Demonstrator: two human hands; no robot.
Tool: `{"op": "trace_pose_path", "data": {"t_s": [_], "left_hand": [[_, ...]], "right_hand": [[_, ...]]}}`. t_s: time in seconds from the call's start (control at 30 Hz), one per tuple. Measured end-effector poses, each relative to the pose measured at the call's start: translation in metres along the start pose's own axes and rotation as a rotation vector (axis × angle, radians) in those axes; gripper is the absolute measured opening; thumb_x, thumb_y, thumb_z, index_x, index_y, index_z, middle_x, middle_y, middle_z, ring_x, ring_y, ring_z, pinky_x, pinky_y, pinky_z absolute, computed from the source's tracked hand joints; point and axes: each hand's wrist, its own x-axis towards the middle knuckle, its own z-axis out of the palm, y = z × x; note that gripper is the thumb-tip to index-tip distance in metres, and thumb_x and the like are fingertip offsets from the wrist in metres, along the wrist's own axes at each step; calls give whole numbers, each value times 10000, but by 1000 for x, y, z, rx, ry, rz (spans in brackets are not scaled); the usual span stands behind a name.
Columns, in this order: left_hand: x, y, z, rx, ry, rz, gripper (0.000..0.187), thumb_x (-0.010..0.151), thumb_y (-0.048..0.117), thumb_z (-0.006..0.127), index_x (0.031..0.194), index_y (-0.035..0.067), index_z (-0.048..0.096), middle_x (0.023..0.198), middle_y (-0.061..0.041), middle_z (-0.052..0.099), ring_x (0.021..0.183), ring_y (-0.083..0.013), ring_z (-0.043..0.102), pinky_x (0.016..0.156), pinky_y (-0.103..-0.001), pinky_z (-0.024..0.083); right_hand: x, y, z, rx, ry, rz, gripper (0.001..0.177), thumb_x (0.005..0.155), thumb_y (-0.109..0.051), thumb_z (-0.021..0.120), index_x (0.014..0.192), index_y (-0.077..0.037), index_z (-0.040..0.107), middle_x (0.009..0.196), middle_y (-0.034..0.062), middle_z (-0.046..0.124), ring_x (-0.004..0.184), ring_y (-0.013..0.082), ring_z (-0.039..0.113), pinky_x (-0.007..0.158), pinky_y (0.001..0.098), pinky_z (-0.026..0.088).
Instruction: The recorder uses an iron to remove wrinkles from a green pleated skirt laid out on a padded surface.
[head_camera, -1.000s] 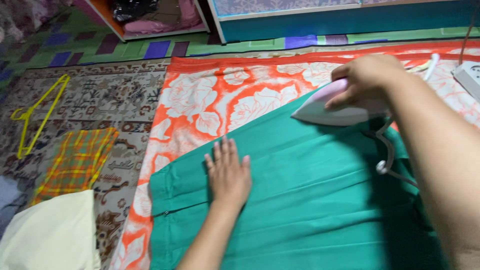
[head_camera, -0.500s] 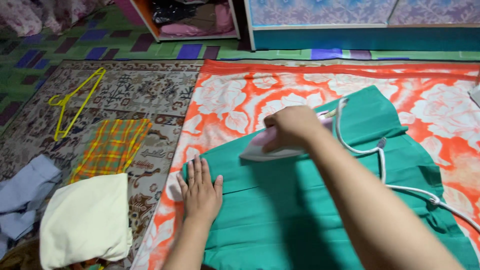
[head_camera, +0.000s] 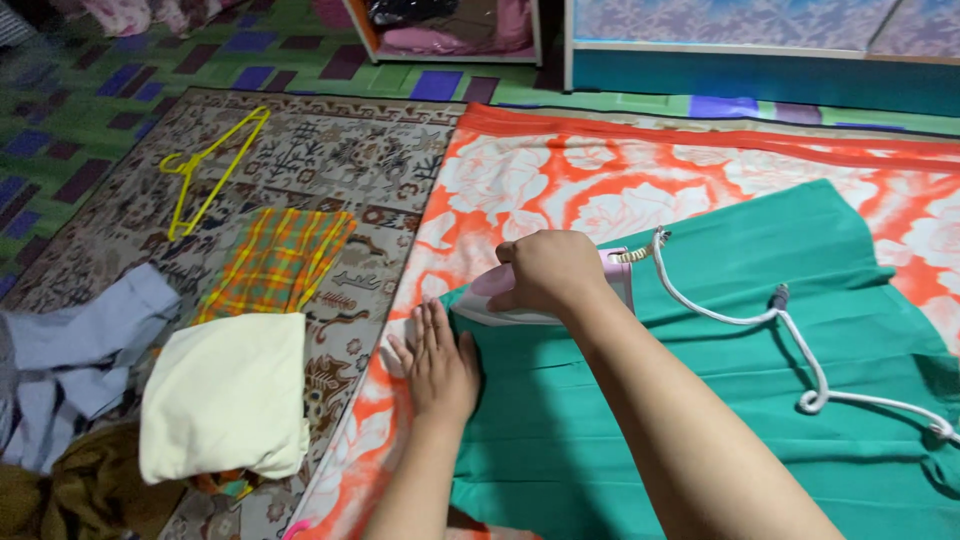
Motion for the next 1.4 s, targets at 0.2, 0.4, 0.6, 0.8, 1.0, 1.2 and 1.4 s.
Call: {"op": "trace_pose_path", "data": {"t_s": [0.2, 0.4, 0.6, 0.8, 1.0, 1.2, 1.4], "left_hand": [[-1, 4, -5, -60, 54, 2, 748, 1011, 315, 504, 1595, -37, 197, 1593, -220, 358, 1512, -371, 313, 1214, -678, 51], [0, 5, -3, 53, 58, 27, 713, 1005, 341, 481, 1572, -9, 228, 1627, -194, 345, 1514, -335, 298, 1197, -677, 44], [1, 3, 0, 68, 5, 25, 745, 1001, 365, 467, 1585, -29, 226, 1625, -197, 329, 1516, -332, 285, 1200, -661, 44], [5, 22, -10, 196, -26, 15, 747, 988, 391, 462, 1560, -35, 238, 1638, -184, 296, 1522, -321, 248, 1185, -673, 46], [6, 138, 12, -3, -72, 254, 752, 995, 383, 489, 1572, -38, 254, 1658, -204, 252, 1543, -360, 214, 1218, -633, 64], [-9, 196, 41, -55, -111, 228, 742, 994, 377, 507, 1563, -24, 249, 1652, -203, 244, 1531, -374, 189, 1196, -634, 65], [-10, 200, 33, -76, -122, 212, 727, 1003, 356, 488, 1568, -26, 233, 1660, -191, 237, 1534, -376, 181, 1197, -617, 73]], "right_hand": [[4, -11, 0, -31, -13, -8, 637, 602, -679, 834, 1077, -263, 745, 920, 66, 757, 915, 294, 724, 753, 456, 564], [2, -6, 0, -7, -15, 18, 674, 584, -671, 840, 1145, -312, 739, 983, 44, 758, 953, 280, 719, 778, 441, 567], [-7, 34, -7, -36, -66, 68, 656, 618, -699, 810, 1152, -324, 750, 1031, 43, 762, 996, 287, 716, 832, 440, 563], [-35, 131, -21, -87, -50, 185, 705, 588, -711, 806, 1191, -353, 736, 1112, 25, 749, 1065, 288, 699, 853, 449, 561], [-63, 201, -47, -214, -136, 308, 742, 622, -765, 781, 1255, -385, 712, 1182, 13, 743, 1140, 278, 687, 895, 444, 567], [-86, 292, -48, -240, -58, 451, 910, 583, -800, 799, 1370, -363, 663, 1277, 29, 720, 1193, 293, 670, 934, 453, 559], [-89, 347, -52, -276, -35, 573, 1032, 556, -844, 814, 1439, -347, 619, 1341, 71, 686, 1235, 334, 628, 967, 458, 534]]}}
